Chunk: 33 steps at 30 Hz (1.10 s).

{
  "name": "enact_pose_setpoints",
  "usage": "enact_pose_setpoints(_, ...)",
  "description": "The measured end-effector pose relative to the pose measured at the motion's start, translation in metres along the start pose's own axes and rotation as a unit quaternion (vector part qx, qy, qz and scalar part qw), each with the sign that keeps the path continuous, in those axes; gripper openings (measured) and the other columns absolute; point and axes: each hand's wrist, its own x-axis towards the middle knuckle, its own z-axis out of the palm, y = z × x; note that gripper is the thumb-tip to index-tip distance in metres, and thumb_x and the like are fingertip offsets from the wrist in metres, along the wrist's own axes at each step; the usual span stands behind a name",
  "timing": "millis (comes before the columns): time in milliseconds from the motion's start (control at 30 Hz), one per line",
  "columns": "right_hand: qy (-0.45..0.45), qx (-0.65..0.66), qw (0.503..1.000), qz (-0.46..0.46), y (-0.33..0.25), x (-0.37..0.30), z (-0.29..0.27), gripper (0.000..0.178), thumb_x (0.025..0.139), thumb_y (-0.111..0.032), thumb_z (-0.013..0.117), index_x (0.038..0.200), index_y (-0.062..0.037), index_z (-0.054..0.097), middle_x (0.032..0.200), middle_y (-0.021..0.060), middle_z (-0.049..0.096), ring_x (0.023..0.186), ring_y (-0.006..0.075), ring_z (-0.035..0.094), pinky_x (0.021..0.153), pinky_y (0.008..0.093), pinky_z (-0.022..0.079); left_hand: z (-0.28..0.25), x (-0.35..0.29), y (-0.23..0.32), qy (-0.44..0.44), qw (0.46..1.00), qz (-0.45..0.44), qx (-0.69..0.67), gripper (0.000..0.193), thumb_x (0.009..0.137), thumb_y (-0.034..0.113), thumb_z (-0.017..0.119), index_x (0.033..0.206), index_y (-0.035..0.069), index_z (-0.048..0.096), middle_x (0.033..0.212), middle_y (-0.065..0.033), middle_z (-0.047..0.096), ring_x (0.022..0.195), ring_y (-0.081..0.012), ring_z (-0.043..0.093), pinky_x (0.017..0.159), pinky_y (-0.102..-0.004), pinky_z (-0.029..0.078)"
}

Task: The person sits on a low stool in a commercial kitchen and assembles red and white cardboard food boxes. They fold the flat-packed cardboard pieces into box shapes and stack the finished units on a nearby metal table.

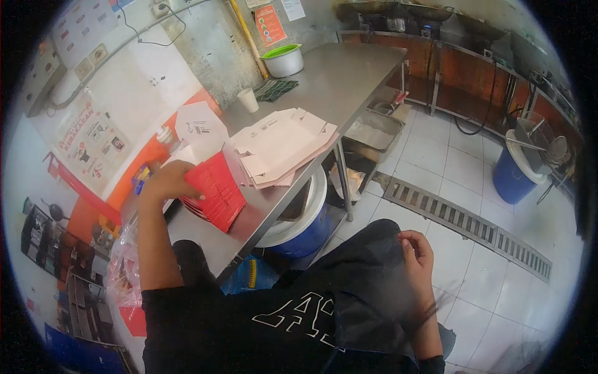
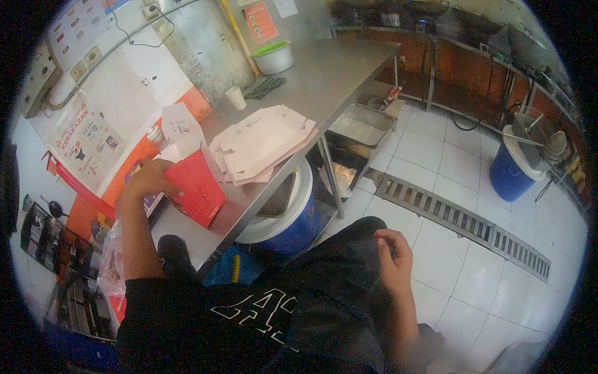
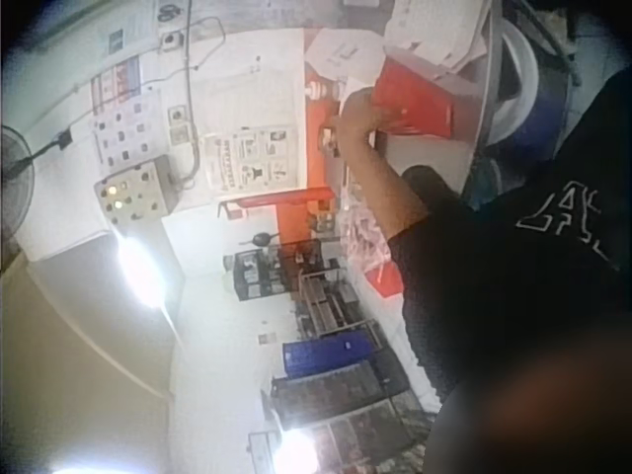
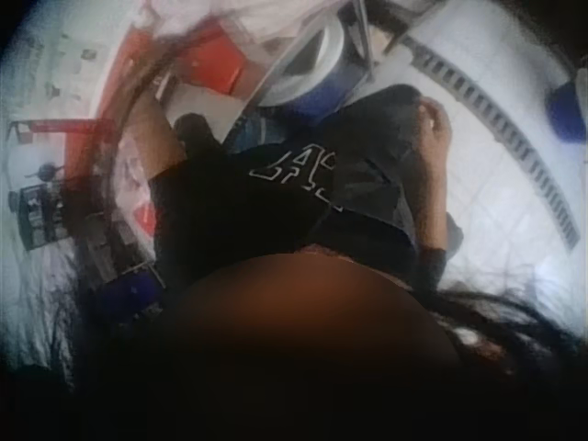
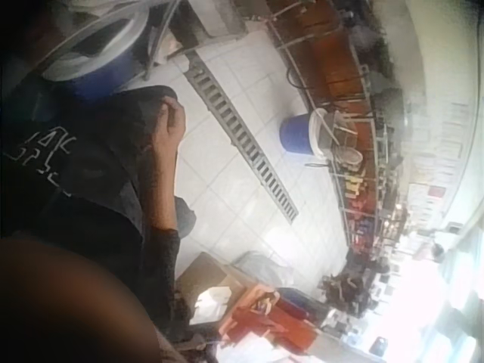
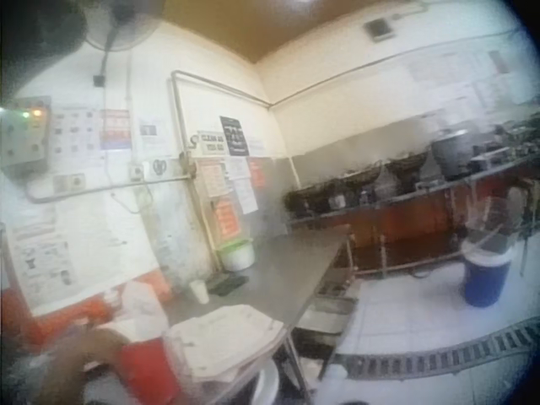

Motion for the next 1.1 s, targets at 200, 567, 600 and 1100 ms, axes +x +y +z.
enact_pose_setpoints(200, 0.015, 0.017, 1.000, 0.014, 0.000, -0.004, -0.007, 0.014, 0.105, -0.007, 0.059, 0.116, -0.0005, 0.065, 0.109, 0.0040, 0.068, 0.108, 0.0124, 0.062, 0.098, 0.0265, 0.046, 0.027, 0.029, -0.028, 0.146, 0.987, 0.035, 0.054, 0.065, 0.069, 0.046, 0.088, 0.115, 0.002, 0.074, 0.112, -0.0189, 0.074, 0.109, -0.0359, 0.068, 0.093, -0.0433, 0.052)
enact_pose_setpoints(567, 0.044, 0.009, 0.999, 0.005, 0.010, -0.017, -0.017, 0.015, 0.103, -0.005, 0.059, 0.115, 0.0008, 0.067, 0.111, 0.0069, 0.069, 0.108, 0.0166, 0.063, 0.098, 0.0301, 0.047, 0.024, 0.057, -0.002, 0.235, 0.962, -0.097, 0.099, 0.058, 0.085, 0.058, 0.075, 0.102, 0.004, 0.065, 0.104, -0.0195, 0.073, 0.100, -0.0355, 0.069, 0.085, -0.0466, 0.052)
enact_pose_setpoints(600, 0.049, 0.016, 0.999, 0.007, 0.014, -0.019, -0.019, 0.015, 0.103, -0.005, 0.059, 0.115, 0.0008, 0.067, 0.111, 0.0070, 0.069, 0.108, 0.0167, 0.063, 0.099, 0.0301, 0.047, 0.029, 0.052, 0.000, 0.238, 0.961, -0.097, 0.106, 0.058, 0.086, 0.059, 0.074, 0.103, 0.004, 0.066, 0.104, -0.0204, 0.072, 0.100, -0.0354, 0.069, 0.084, -0.0461, 0.052)
enact_pose_setpoints(1100, 0.146, -0.122, 0.982, -0.012, 0.115, -0.048, -0.059, 0.016, 0.103, -0.007, 0.058, 0.114, 0.0016, 0.066, 0.106, 0.0122, 0.070, 0.100, 0.0215, 0.068, 0.094, 0.0334, 0.051, 0.142, 0.082, 0.087, 0.209, 0.923, 0.322, 0.018, 0.049, 0.084, 0.042, 0.077, 0.119, 0.008, 0.071, 0.139, -0.0169, 0.059, 0.129, -0.0374, 0.054, 0.107, -0.0479, 0.043)
